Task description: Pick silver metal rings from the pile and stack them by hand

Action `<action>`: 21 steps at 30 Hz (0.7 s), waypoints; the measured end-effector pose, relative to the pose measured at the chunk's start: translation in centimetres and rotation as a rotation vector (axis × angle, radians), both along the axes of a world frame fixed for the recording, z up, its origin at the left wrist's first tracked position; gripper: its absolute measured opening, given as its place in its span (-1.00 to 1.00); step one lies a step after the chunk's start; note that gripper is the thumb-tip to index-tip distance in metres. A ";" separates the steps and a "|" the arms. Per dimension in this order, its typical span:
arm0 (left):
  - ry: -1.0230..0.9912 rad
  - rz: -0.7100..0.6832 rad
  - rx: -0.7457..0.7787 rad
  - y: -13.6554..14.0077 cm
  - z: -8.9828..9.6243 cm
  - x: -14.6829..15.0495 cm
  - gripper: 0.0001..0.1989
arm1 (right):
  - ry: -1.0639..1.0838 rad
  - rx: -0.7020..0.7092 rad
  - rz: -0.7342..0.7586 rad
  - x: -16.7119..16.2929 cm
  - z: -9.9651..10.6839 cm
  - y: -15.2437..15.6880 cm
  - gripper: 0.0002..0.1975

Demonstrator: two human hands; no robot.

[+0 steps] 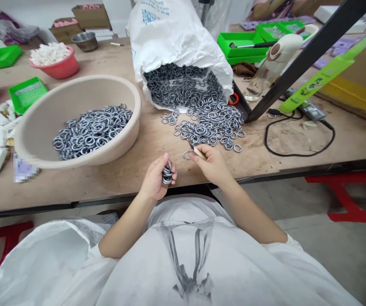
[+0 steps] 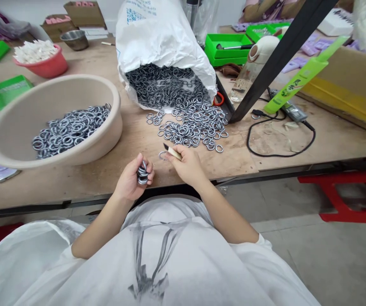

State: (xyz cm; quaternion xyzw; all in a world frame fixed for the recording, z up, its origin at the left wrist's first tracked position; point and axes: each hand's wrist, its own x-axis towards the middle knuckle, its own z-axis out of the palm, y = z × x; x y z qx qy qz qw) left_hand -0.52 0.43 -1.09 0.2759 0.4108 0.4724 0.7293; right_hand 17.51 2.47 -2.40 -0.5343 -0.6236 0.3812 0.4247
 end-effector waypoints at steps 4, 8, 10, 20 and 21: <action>0.103 -0.042 0.106 -0.6 -0.3 0.4 -0.58 | 0.278 -0.060 0.118 -1.8 0.8 -0.9 -0.67; 0.120 -0.028 0.182 -0.8 -0.7 0.5 -0.61 | 0.368 -0.031 0.034 -2.8 0.6 -1.7 -0.64; 0.128 0.000 0.200 -0.8 -0.9 0.6 -0.62 | 0.446 -0.091 0.076 -3.3 0.3 -2.1 -0.60; 0.108 -0.082 0.211 -0.9 -0.2 0.3 -0.54 | 0.479 -0.093 0.238 -3.4 0.7 -2.1 -0.52; 0.102 -0.098 0.204 -0.9 -0.1 0.3 -0.54 | 0.477 -0.076 0.228 -3.4 0.6 -2.1 -0.54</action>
